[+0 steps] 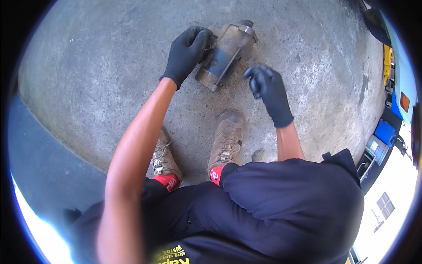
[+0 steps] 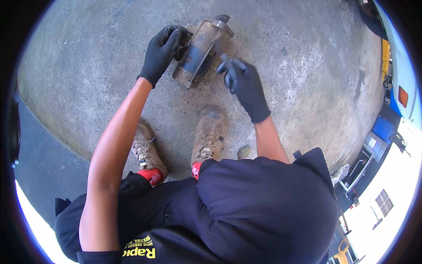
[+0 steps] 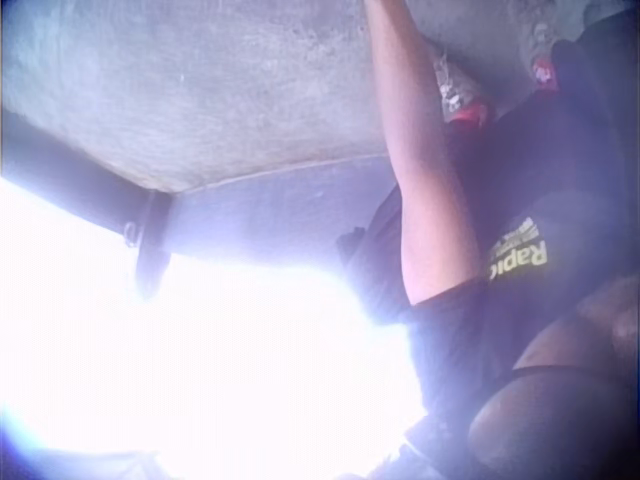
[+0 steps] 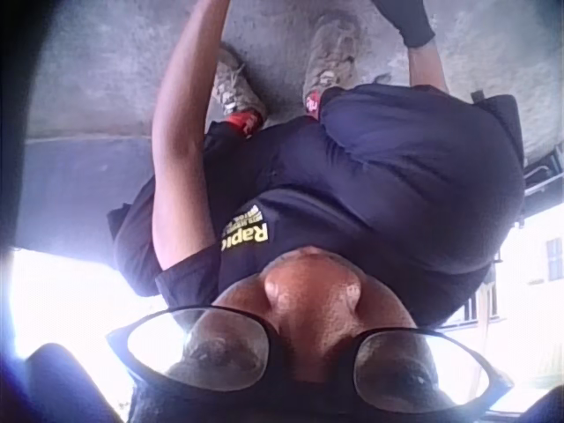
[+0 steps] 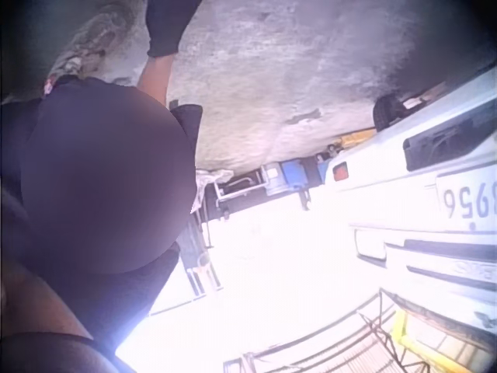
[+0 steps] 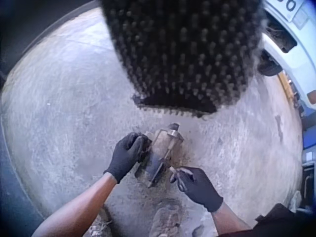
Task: The person sits on the floor and uses a small metal tool to scrape and clean a cylindrical mechanical part. They briefly stand to retrieve a coiled cable from a toolbox drawer, then return to the floor to continue working on the part.
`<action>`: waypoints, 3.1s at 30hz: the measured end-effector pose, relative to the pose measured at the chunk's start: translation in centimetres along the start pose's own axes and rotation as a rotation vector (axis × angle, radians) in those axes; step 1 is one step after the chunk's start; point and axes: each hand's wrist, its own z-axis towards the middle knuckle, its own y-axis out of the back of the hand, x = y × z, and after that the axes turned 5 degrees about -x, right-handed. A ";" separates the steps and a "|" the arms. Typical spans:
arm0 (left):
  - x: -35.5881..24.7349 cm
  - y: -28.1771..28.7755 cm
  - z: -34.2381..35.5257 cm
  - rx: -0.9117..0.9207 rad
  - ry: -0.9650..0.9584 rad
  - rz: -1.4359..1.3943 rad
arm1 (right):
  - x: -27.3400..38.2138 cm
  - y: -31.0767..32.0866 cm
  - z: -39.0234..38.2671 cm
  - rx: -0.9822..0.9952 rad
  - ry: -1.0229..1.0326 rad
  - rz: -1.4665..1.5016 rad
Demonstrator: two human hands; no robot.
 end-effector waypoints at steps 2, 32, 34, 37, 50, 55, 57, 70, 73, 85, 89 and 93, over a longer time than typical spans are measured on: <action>0.9 -0.3 0.5 -0.006 -0.069 0.057 | -2.2 -0.2 0.3 0.066 -0.012 0.119; 1.6 0.5 2.5 0.133 -0.216 0.261 | -4.6 -1.0 2.2 0.051 -0.038 0.885; 1.8 0.2 2.7 0.128 -0.221 0.283 | -4.6 -2.4 2.4 0.102 -0.177 1.002; 1.9 0.5 2.5 0.153 -0.146 0.259 | -5.0 -5.0 -1.3 0.290 -0.298 0.991; 1.1 1.2 2.8 0.234 -0.065 0.251 | -1.6 -4.4 -1.3 0.259 -0.124 0.325; 1.2 0.5 2.4 0.180 -0.210 0.226 | -3.0 -3.8 0.8 -0.035 0.072 0.478; 1.7 0.6 2.6 0.168 -0.218 0.214 | -3.1 -4.6 -0.8 0.098 -0.088 0.506; 1.5 0.4 2.9 0.212 -0.169 0.283 | -6.0 -8.7 -5.3 0.261 -0.406 0.920; 1.4 1.2 2.7 0.198 -0.141 0.280 | -5.8 -7.8 -4.5 0.096 -0.234 0.796; 1.8 1.0 3.0 0.212 -0.136 0.283 | -5.4 -7.3 -4.0 0.034 -0.137 0.960; 1.4 0.3 2.6 0.189 -0.156 0.241 | -5.2 -9.4 -4.6 0.094 -0.272 0.906; 1.7 0.7 2.9 0.173 -0.270 0.308 | -7.7 -10.7 -7.8 0.139 -0.265 0.851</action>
